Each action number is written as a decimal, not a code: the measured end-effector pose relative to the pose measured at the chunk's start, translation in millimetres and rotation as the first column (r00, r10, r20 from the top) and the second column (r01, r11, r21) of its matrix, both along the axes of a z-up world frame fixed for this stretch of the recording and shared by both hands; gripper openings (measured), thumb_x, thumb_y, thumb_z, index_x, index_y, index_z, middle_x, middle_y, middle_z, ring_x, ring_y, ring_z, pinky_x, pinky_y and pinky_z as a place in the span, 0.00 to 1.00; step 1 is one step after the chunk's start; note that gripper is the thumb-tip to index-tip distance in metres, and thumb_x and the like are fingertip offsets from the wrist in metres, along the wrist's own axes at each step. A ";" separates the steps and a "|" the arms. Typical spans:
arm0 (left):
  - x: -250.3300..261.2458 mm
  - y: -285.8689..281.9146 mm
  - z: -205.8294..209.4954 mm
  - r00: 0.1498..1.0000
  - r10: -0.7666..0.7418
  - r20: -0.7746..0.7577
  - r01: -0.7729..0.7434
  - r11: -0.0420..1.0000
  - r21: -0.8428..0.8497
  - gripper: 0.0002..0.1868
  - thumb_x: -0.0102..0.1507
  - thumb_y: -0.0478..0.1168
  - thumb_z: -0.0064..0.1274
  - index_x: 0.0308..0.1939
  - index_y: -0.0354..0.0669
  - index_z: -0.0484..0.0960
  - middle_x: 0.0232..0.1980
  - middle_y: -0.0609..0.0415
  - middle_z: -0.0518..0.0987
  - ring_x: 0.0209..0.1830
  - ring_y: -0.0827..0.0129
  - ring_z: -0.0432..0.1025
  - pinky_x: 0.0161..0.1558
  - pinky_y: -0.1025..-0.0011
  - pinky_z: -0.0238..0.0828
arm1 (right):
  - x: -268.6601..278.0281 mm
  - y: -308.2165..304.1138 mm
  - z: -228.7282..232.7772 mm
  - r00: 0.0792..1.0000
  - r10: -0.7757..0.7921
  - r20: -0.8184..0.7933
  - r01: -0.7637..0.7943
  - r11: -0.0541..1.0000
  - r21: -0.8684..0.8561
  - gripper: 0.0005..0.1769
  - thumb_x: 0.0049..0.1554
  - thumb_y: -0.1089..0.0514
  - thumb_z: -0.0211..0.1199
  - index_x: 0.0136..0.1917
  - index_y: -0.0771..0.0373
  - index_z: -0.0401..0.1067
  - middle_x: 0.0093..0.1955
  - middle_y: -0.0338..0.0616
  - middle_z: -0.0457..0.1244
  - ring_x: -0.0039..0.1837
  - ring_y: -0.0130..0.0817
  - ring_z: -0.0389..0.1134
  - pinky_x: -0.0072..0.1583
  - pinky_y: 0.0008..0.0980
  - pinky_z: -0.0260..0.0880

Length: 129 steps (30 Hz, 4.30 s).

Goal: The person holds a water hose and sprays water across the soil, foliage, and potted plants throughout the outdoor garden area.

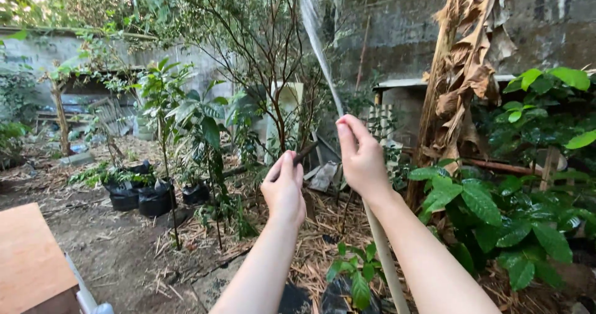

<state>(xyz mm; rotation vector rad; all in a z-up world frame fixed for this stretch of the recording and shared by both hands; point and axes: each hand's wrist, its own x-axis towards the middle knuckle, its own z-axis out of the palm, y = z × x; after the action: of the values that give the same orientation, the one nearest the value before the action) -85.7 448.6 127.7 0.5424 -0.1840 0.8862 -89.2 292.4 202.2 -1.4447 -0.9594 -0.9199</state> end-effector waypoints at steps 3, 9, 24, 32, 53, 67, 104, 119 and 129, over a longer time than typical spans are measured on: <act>-2.3 -7.3 6.8 1.000 -0.001 -0.024 0.001 1.000 0.025 0.16 0.66 0.38 0.56 0.54 0.30 0.83 0.54 0.49 0.82 0.53 0.69 0.76 0.55 0.72 0.76 | 3.4 -1.0 3.3 0.999 -0.035 -0.002 0.035 0.999 -0.006 0.14 0.68 0.52 0.52 0.59 0.60 0.73 0.33 0.33 0.61 0.33 0.20 0.57 0.35 0.25 0.56; -5.8 -11.5 16.3 0.998 0.005 -0.060 0.001 0.996 0.094 0.16 0.64 0.36 0.57 0.54 0.32 0.82 0.56 0.50 0.82 0.54 0.71 0.77 0.57 0.75 0.76 | -3.9 -5.7 13.5 0.977 0.014 -0.212 -0.033 0.996 -0.084 0.13 0.68 0.51 0.48 0.54 0.57 0.72 0.30 0.33 0.55 0.29 0.23 0.52 0.31 0.28 0.51; -7.9 17.9 -7.3 0.988 0.107 -0.109 -0.102 0.994 0.047 0.15 0.64 0.34 0.57 0.54 0.31 0.83 0.54 0.50 0.82 0.49 0.72 0.77 0.51 0.77 0.78 | 10.6 10.9 -31.5 0.996 0.028 -0.085 -0.034 0.997 -0.074 0.12 0.66 0.52 0.52 0.57 0.57 0.71 0.30 0.30 0.58 0.31 0.19 0.56 0.31 0.23 0.55; -1.1 30.2 -34.1 0.985 0.139 -0.099 -0.135 0.990 0.047 0.14 0.65 0.33 0.57 0.53 0.29 0.84 0.52 0.48 0.83 0.44 0.73 0.76 0.46 0.78 0.76 | 3.8 16.2 -56.9 0.932 0.051 -0.360 -0.135 0.968 -0.212 0.13 0.66 0.49 0.46 0.51 0.54 0.70 0.29 0.34 0.56 0.27 0.24 0.54 0.30 0.29 0.55; 32.6 38.3 -147.3 0.929 0.006 -0.371 -0.101 0.966 -0.238 0.12 0.65 0.32 0.55 0.51 0.26 0.82 0.51 0.44 0.82 0.50 0.65 0.78 0.53 0.76 0.79 | 4.6 32.6 -198.9 0.879 0.094 -0.468 -0.207 0.959 -0.196 0.16 0.68 0.48 0.48 0.50 0.60 0.70 0.35 0.36 0.59 0.34 0.26 0.59 0.37 0.34 0.64; 26.2 43.2 -238.6 0.854 0.058 -0.517 -0.221 0.940 -0.260 0.12 0.65 0.33 0.56 0.50 0.28 0.83 0.51 0.44 0.82 0.49 0.65 0.78 0.49 0.76 0.77 | 22.8 10.6 -264.6 0.849 -0.063 -0.524 -0.051 0.978 -0.200 0.13 0.66 0.54 0.51 0.55 0.63 0.73 0.40 0.44 0.65 0.40 0.29 0.65 0.43 0.33 0.68; -69.0 52.4 -300.3 0.803 0.202 -0.561 -0.327 0.936 -0.130 0.13 0.66 0.35 0.56 0.51 0.30 0.85 0.44 0.52 0.83 0.35 0.74 0.74 0.36 0.80 0.71 | 23.1 -35.8 -347.7 0.848 -0.185 -0.497 0.011 0.943 -0.333 0.13 0.63 0.55 0.55 0.53 0.62 0.77 0.49 0.45 0.71 0.52 0.36 0.72 0.55 0.35 0.70; -66.0 41.1 -285.0 0.825 0.186 -0.533 -0.316 0.935 -0.163 0.13 0.66 0.35 0.56 0.50 0.29 0.85 0.44 0.50 0.82 0.34 0.74 0.73 0.35 0.80 0.70 | -19.8 -16.8 -306.8 0.768 -0.015 -0.640 -0.221 0.932 -0.287 0.12 0.64 0.57 0.50 0.49 0.64 0.73 0.45 0.46 0.66 0.49 0.37 0.68 0.54 0.39 0.70; -39.9 21.7 -279.4 0.838 0.145 -0.526 -0.296 0.930 -0.216 0.13 0.65 0.36 0.59 0.49 0.27 0.85 0.42 0.51 0.81 0.32 0.75 0.70 0.33 0.81 0.67 | -31.4 -8.0 -297.7 0.749 -0.108 -0.654 -0.128 0.944 -0.303 0.15 0.62 0.54 0.52 0.54 0.62 0.76 0.47 0.44 0.70 0.52 0.36 0.70 0.56 0.38 0.70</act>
<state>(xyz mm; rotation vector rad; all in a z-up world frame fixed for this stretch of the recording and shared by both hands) -125.5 470.3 -151.7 0.5077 0.4938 0.9482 -120.7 284.5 -95.5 -1.8686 -0.5794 -0.1678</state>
